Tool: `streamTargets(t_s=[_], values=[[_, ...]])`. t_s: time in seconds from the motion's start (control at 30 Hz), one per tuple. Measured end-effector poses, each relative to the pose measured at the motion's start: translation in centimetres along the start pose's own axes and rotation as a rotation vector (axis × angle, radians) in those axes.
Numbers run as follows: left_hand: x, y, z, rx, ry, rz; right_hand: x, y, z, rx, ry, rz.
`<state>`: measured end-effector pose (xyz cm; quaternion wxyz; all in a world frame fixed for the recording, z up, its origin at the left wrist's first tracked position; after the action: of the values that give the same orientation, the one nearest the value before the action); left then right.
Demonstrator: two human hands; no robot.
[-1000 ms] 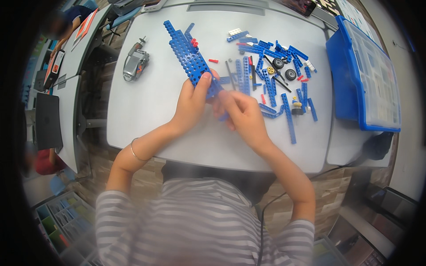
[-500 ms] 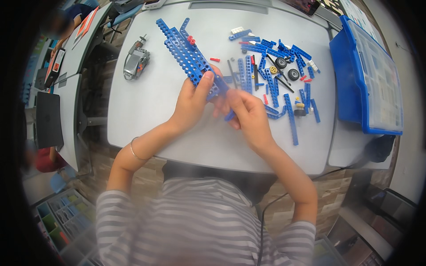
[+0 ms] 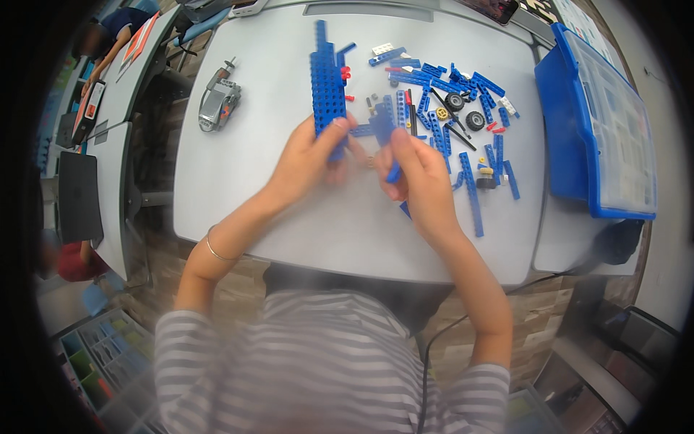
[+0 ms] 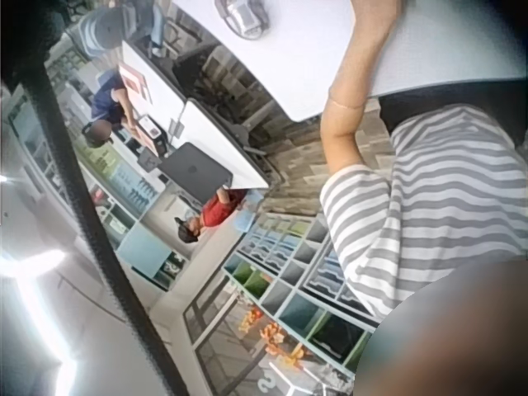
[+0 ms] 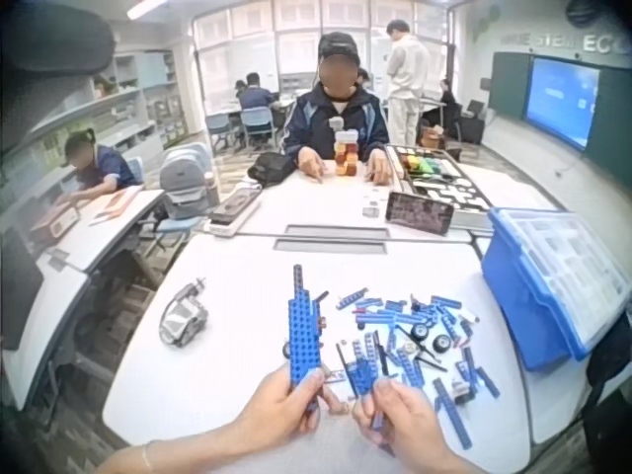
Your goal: The person assembles a blue LEGO Technic structure by connecting beams, pins, and gears on a white table. They repeatedly pick up pieces, align them, and press them together, occasionally adjusting the partially built frame. The person also opens a blue storage box, retrieves a remote control, and places it back inside.
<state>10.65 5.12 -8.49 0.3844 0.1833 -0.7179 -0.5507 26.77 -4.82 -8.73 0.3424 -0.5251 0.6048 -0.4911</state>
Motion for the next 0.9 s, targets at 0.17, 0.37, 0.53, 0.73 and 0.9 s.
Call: streamTargets(t_s=[0.17, 0.37, 0.53, 0.73, 0.9], values=[[0.0, 1.6, 2.2, -0.618, 0.117, 0.162, 0.0, -0.2, 0.2, -0.077, 0.000, -0.060], [0.1, 1.4, 2.2, -1.031, 0.249, 0.078, -0.2, -0.1, 0.1, -0.035, -0.014, -0.049], [0.8, 2.3, 2.1, -1.043, 0.465, -0.174, 0.1, -0.2, -0.2, 0.128, -0.026, 0.029], [1.7, 1.1, -0.4, -0.277, -0.028, -0.205, 0.5, 0.2, -0.9, 0.219, -0.219, 0.085], [1.3, -0.1, -1.0, -0.278, -0.079, -0.233, 0.8, -0.5, -1.4, 0.355, -0.278, 0.224]])
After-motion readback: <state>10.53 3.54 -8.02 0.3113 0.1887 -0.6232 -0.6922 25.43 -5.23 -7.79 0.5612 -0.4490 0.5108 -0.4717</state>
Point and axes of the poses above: each hand's wrist, its own x-axis away from the middle knuckle, its own z-axis out of the back of the hand, y = z × x, the point moved 1 cm from there along -x, towards the middle knuckle, and after that the axes turned 10 degrees about z, right-handed, at the moved point
